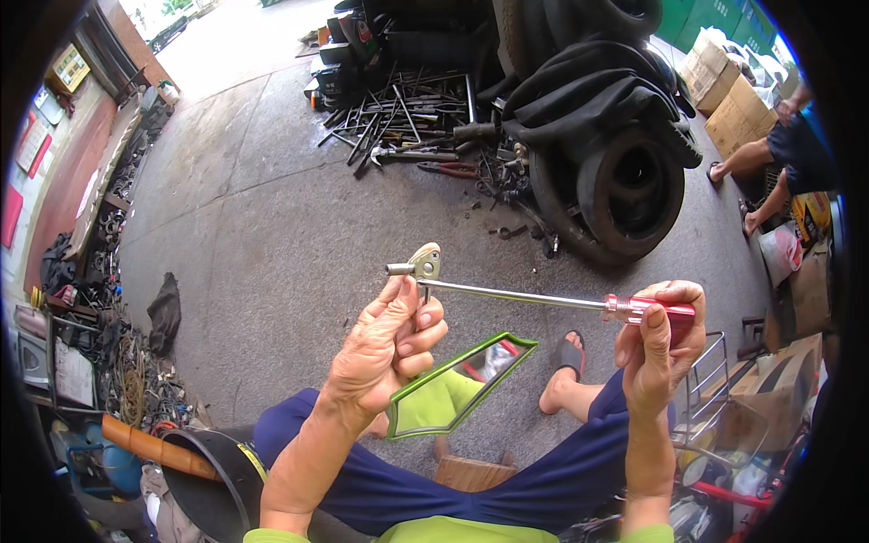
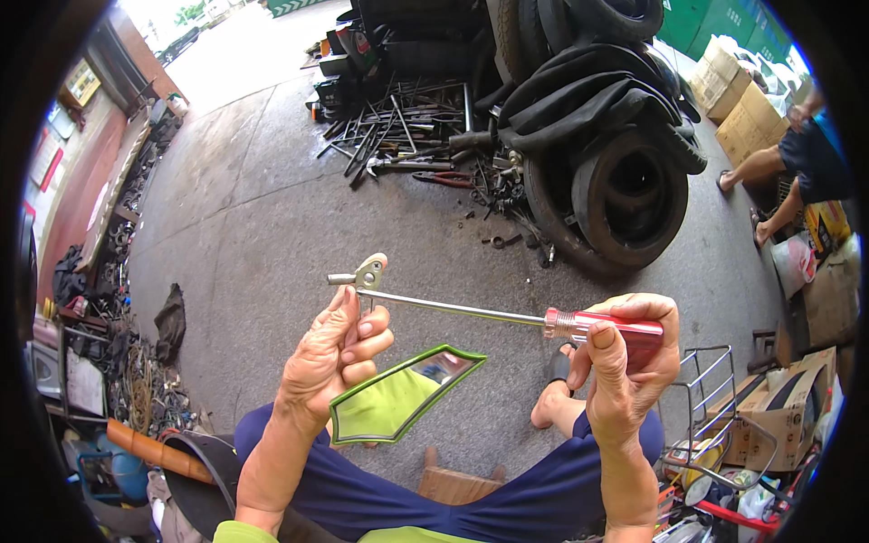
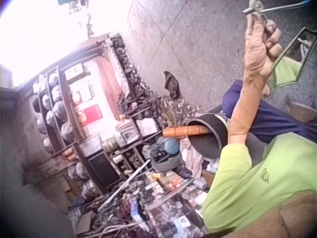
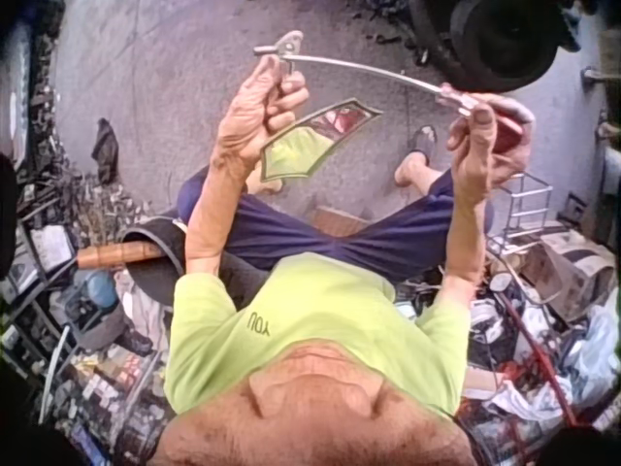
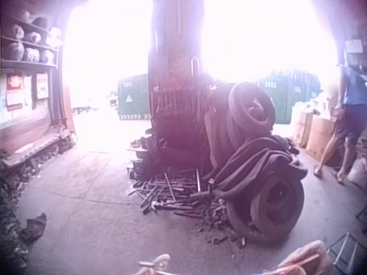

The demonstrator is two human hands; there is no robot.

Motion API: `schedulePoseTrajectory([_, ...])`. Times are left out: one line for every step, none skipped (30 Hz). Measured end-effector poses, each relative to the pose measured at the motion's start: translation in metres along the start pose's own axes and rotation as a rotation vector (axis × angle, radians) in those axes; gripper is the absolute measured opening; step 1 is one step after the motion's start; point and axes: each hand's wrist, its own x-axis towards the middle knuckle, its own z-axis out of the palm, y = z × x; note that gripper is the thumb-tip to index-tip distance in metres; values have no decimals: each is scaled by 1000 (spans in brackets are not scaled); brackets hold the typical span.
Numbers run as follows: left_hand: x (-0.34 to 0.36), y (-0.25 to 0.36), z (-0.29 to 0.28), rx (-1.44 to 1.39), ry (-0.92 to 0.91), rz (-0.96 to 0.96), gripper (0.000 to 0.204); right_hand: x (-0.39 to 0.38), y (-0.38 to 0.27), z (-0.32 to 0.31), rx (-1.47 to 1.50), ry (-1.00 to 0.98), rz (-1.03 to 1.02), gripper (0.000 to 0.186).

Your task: The person uses a screwdriver to adjust a small metal part held in their left hand. They repeatedly insert the screwdriver into a hole in the part and turn it, then remove it and inspect the part.

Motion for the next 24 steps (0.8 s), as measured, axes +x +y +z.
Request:
schedulePoseTrajectory([0,0,0,12,5,-2,38,0,0,1,-6,-5,-8,30])
schedulePoseTrajectory([0,0,0,25,10,-4,44,0,1,1,-12,-10,-16,31])
schedulePoseTrajectory([0,0,-1,21,2,-5,44,0,1,1,-18,-8,-13,30])
schedulePoseTrajectory([1,0,-3,16,-8,-6,44,0,0,1,-25,-8,-12,30])
schedulePoseTrajectory([1,0,-4,11,-18,-6,44,0,0,1,-32,-7,-10,30])
schedulePoseTrajectory([0,0,-4,11,-16,-8,44,-1,0,0,-31,-5,-4,30])
schedulePoseTrajectory([0,0,-4,11,-14,-9,44,-1,0,-1,-31,-2,2,30])
schedulePoseTrajectory([0,0,-4,12,-13,-10,45,-1,0,-1,-30,0,7,30])
schedulePoseTrajectory([0,0,-4,9,-15,-12,45,-1,0,-1,-31,-2,7,30])
schedulePoseTrajectory([0,0,-5,5,-17,-15,45,0,0,-1,-32,-4,8,30])
schedulePoseTrajectory([1,0,-6,1,-19,-18,45,0,0,-1,-34,-7,8,30])
schedulePoseTrajectory([0,-1,-6,4,-16,-13,45,0,0,-1,-39,-14,1,30])
schedulePoseTrajectory([0,-1,-6,7,-11,-9,45,0,0,-1,-43,-21,-5,31])
schedulePoseTrajectory([-1,-1,-6,10,-6,-4,45,0,0,-2,-48,-28,-11,31])
schedulePoseTrajectory([-1,-1,-6,10,-6,0,45,0,-1,-2,-57,-37,-26,32])
schedulePoseTrajectory([-1,-1,-7,12,-7,4,45,0,-1,-3,-66,-46,-42,32])
schedulePoseTrajectory([-1,-1,-7,13,-8,7,45,0,-1,-3,-75,-55,-57,33])
schedulePoseTrajectory([-1,-1,-7,20,4,10,45,0,-1,-3,-78,-66,-72,34])
schedulePoseTrajectory([0,-1,-7,26,15,11,45,0,-1,-3,-82,-77,-86,35])
schedulePoseTrajectory([0,-1,-6,32,27,13,46,0,-1,-3,-86,-88,-101,35])
schedulePoseTrajectory([1,-1,-6,59,32,24,46,0,-1,-3,-106,-98,-123,36])
schedulePoseTrajectory([1,0,-4,85,37,36,46,0,-1,-3,-126,-107,-146,36])
schedulePoseTrajectory([2,0,-4,113,42,47,46,1,-1,-3,-145,-115,-168,37])
schedulePoseTrajectory([2,-1,-5,128,52,75,45,1,-2,-4,-145,-125,-163,36])
